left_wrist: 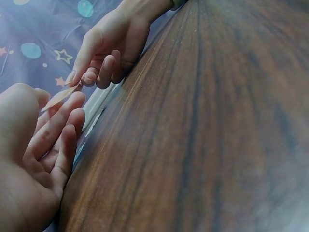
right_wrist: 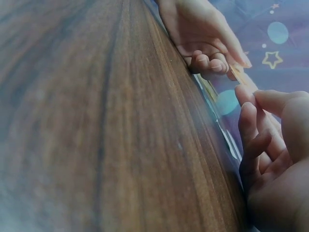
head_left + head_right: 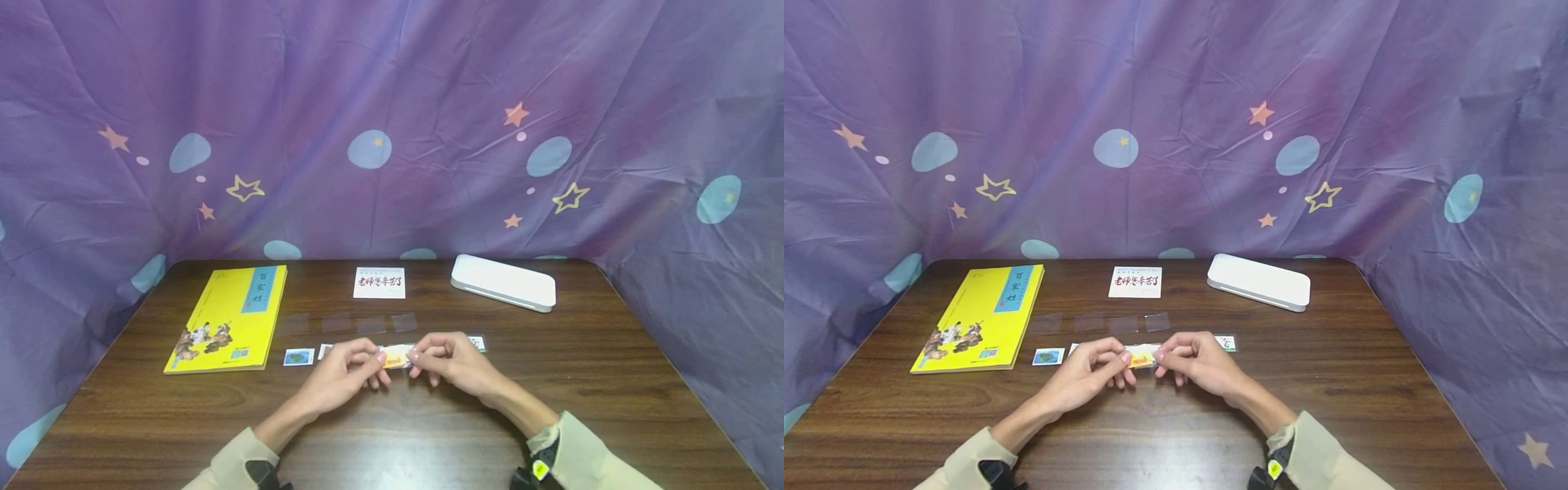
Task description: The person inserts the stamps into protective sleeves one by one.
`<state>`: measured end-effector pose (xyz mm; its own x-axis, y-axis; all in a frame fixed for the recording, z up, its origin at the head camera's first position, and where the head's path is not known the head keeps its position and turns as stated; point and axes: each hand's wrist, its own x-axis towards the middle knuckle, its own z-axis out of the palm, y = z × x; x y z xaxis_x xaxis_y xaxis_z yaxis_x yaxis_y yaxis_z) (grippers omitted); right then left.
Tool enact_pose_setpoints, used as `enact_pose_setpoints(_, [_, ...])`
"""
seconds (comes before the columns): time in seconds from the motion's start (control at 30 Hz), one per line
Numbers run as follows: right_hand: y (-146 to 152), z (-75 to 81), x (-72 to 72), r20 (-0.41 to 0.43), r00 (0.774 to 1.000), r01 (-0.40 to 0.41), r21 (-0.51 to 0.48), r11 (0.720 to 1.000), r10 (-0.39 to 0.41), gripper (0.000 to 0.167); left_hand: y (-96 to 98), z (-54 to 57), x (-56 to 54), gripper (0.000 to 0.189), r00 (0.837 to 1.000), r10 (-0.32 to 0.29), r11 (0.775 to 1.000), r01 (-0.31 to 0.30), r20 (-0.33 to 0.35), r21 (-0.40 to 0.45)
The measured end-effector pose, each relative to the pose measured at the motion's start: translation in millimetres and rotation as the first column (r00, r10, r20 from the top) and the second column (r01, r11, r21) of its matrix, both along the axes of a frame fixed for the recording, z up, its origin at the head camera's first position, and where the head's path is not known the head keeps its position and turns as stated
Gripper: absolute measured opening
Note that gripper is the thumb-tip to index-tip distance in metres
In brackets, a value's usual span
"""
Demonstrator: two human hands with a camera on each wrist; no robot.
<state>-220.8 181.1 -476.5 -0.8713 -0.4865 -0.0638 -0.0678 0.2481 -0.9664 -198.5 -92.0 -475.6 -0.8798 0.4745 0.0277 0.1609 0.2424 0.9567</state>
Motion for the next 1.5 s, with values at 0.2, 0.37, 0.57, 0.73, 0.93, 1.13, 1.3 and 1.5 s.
enact_pose_setpoints(0.2, [-0.4, 0.0, 0.4, 0.011, 1.000, 0.014, -0.014, 1.000, -0.014, 0.027, -0.6, -1.0, -0.7, 0.017, 1.000, -0.009, 1.000, 0.009, -0.007, 0.020])
enact_pose_setpoints(0.37, [-0.5, 0.3, 0.6, 0.015, 1.000, 0.009, -0.009, 1.000, -0.009, 0.027, -1.1, -1.0, -0.6, 0.016, 1.000, -0.017, 1.000, 0.017, -0.016, 0.014])
enact_pose_setpoints(0.57, [-1.2, 0.4, 0.4, 0.017, 1.000, -0.001, -0.009, 1.000, 0.001, 0.027, -1.3, -1.2, -0.2, 0.019, 1.000, -0.016, 1.000, 0.016, -0.024, -0.014])
enact_pose_setpoints(0.73, [-1.3, 0.4, 0.0, 0.014, 1.000, -0.007, -0.006, 1.000, 0.007, 0.028, -1.3, -1.2, -0.3, 0.019, 0.999, -0.021, 0.999, 0.020, -0.035, -0.025])
enact_pose_setpoints(0.93, [-0.8, 0.6, 0.2, 0.004, 1.000, -0.016, -0.008, 1.000, 0.016, 0.027, -1.0, -1.8, -0.3, 0.019, 0.999, -0.022, 0.999, 0.022, -0.033, -0.027])
enact_pose_setpoints(1.13, [-0.4, 0.7, 1.0, 0.008, 1.000, 0.000, -0.012, 1.000, 0.000, 0.026, 0.1, -2.3, -0.7, 0.019, 1.000, -0.024, 1.000, 0.024, -0.021, -0.005])
enact_pose_setpoints(1.3, [-0.3, 0.4, 1.0, 0.017, 1.000, 0.013, -0.020, 1.000, -0.013, 0.027, 0.2, -2.0, -0.4, 0.019, 0.999, -0.023, 1.000, 0.023, -0.024, -0.002])
enact_pose_setpoints(1.5, [0.2, -0.7, 0.2, 0.015, 1.000, 0.012, -0.018, 1.000, -0.012, 0.027, 0.0, -2.7, -0.4, 0.019, 0.999, -0.023, 1.000, 0.023, -0.033, -0.004])
